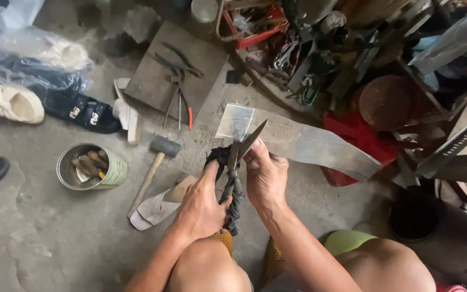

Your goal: The person is repairing a shoe heel by scraping it against a fixed blade, trimming it with scissors, and preparing the surface for attachment.

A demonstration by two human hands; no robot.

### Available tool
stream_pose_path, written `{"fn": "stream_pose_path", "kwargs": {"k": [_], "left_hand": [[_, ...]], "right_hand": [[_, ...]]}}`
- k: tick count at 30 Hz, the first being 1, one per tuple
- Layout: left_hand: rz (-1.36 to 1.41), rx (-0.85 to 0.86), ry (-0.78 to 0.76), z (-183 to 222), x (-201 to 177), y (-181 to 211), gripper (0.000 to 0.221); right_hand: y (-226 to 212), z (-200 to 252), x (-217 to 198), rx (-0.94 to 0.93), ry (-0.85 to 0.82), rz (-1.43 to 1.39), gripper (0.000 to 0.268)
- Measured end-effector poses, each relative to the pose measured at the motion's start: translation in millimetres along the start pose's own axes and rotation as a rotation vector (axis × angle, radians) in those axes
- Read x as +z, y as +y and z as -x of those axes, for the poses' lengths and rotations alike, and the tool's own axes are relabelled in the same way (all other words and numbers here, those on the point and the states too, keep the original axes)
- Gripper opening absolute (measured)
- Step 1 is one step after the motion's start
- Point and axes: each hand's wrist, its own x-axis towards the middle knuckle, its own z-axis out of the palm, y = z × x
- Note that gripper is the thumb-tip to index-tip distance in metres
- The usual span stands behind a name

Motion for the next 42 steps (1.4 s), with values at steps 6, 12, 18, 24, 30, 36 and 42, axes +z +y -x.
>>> {"fn": "stream_pose_path", "kwargs": {"k": [6,12,18,24,30,36,42], "left_hand": [[0.025,0.059,0.017,4.3,5.8,-16.1,0.081],[-0.028,0.018,0.053,2.4,7.8,-14.9,0.057],[0.020,0.031,0.079,7.4,0.4,-8.1,0.052],[-0.006,0.152,0.194,7.8,4.3,-19.2,0.035],[0.234,0.424,0.035,29.6,-30.4,25.5,0.056],[0.000,0.464,0.182,26.5,-20.4,34.4,0.052],[0.019,0.347,0.134,32.4,-26.2,55.8,0.048]], "right_hand": [[7.1,7.0,0.8,0.008,-0.005,-0.025,0.032],[5.2,9.7,1.4,-0.012,-0.004,0.024,0.020],[19.4,12.7,9.9,-0.148,0.129,-0.058,0.015],[10.4,19.5,12.8,-0.221,0.096,-0.011,0.018],[47.9,-25.4,-158.4,0.061,-0.291,0.126,0.033],[-40.4,1.3,-12.6,-0.412,-0.310,0.061,0.045],[-42.0,14.5,-13.7,-0.224,-0.169,0.409,0.040]]}}
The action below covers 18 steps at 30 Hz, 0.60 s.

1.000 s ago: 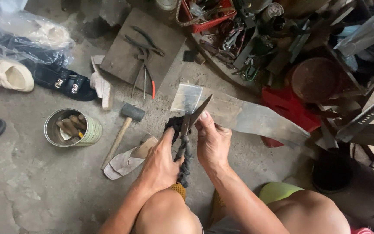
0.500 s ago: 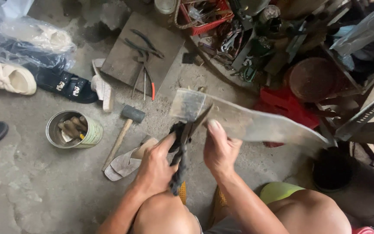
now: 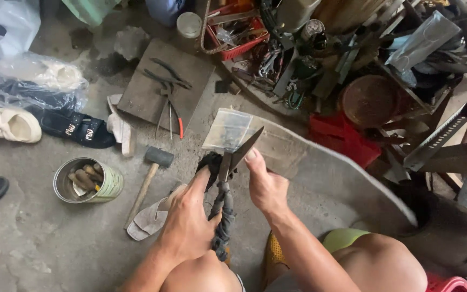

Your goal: The person is repairing a shoe heel by scraping it against a fixed blade, trimming it with scissors, and preparing the surface for attachment.

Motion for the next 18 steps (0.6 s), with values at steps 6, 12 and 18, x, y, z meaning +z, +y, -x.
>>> {"fn": "stream_pose_path", "kwargs": {"k": [6,12,18], "left_hand": [[-0.012,-0.048,-0.042,0.2,9.7,-10.5,0.062],[-0.188,-0.039,0.052,-3.4,24.1,-32.6,0.045],[-0.262,0.031,0.080,-2.3,26.0,-52.7,0.034]], "right_hand": [[14.9,2.3,0.5,0.245,0.132,-0.048,0.043],[-15.6,5.5,13.1,0.535,0.300,0.147,0.048],[6.0,5.7,0.5,0.660,0.201,0.420,0.062]]}}
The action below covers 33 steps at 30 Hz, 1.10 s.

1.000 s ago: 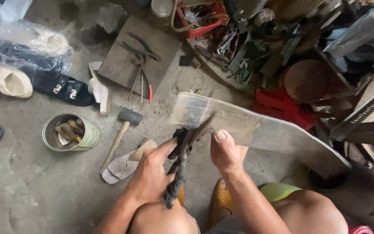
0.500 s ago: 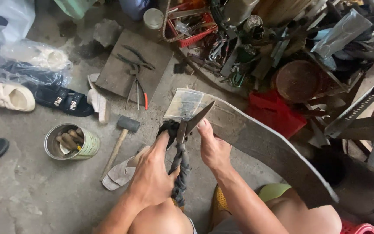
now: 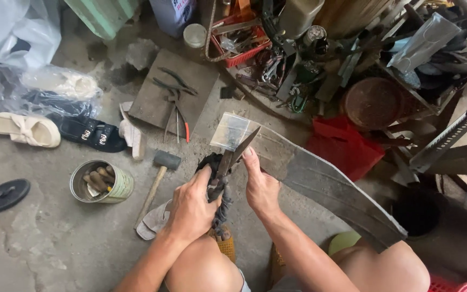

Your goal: The person is repairing a shoe heel by scraping it against a fixed blade, trimming it with scissors, and preparing the surface for attachment.

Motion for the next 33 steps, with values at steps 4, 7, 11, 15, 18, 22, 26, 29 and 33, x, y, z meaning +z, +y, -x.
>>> {"fn": "stream_pose_path", "kwargs": {"k": [4,7,11,15,18,22,26,29,33], "left_hand": [[-0.020,0.000,0.018,5.8,-3.5,-0.7,0.029],[0.014,0.036,0.037,9.8,-8.4,3.8,0.023],[0.070,-0.093,-0.059,11.5,-14.0,13.4,0.026],[0.160,-0.115,-0.067,12.8,-20.3,17.7,0.036],[0.140,-0.130,-0.051,12.2,-15.0,10.2,0.040],[0.089,-0.102,-0.030,11.1,-7.0,0.5,0.030],[0.125,-0.006,0.026,10.8,-4.8,-6.9,0.020],[0.117,0.003,0.038,9.5,-7.9,-6.2,0.020],[0.076,-0.024,0.035,9.9,-5.3,-11.7,0.028]], "right_hand": [[17.2,-10.7,1.4,-0.005,0.004,-0.135,0.057],[37.5,-28.4,0.5,-0.377,-0.083,-0.208,0.041],[-7.0,5.9,-4.3,-0.153,-0.103,-0.134,0.057],[-5.5,9.4,-8.5,-0.322,-0.170,0.065,0.054],[137.3,-113.0,-13.6,-1.246,-0.241,0.799,0.097],[89.9,-64.8,-5.5,-0.745,-0.338,0.544,0.059],[42.0,-23.2,6.6,-0.390,-0.063,0.047,0.050],[105.9,-77.7,-3.7,-0.864,-0.103,0.447,0.054],[143.4,-114.0,-6.3,-1.309,-0.095,0.942,0.083]]}}
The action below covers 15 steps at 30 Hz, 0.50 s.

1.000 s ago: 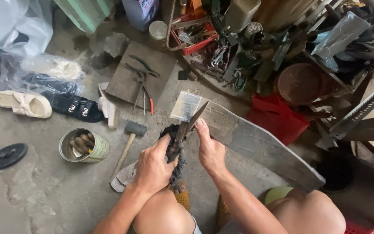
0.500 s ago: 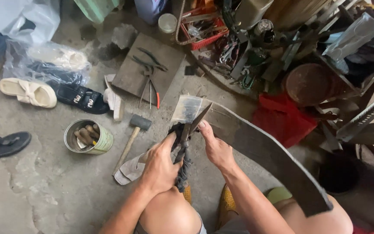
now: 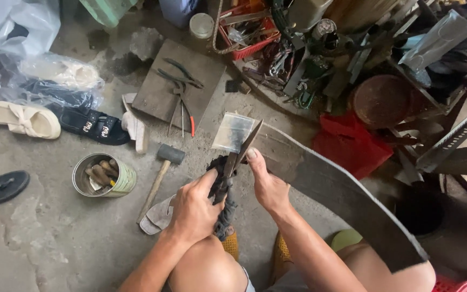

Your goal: The person is repairing a shoe heel by scraping it against a fixed blade, trimming it with scissors, and preparing the surface for attachment.

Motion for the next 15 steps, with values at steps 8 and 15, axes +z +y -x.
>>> {"fn": "stream_pose_path", "kwargs": {"k": [8,15], "left_hand": [[0.124,-0.063,-0.083,-4.8,-7.1,11.7,0.042],[0.016,0.013,0.004,-5.2,2.4,-0.2,0.026]], "right_hand": [[-25.3,-22.5,-51.5,0.486,-0.151,-0.609,0.062],[18.8,15.2,24.0,-0.033,-0.137,-0.212,0.065]]}}
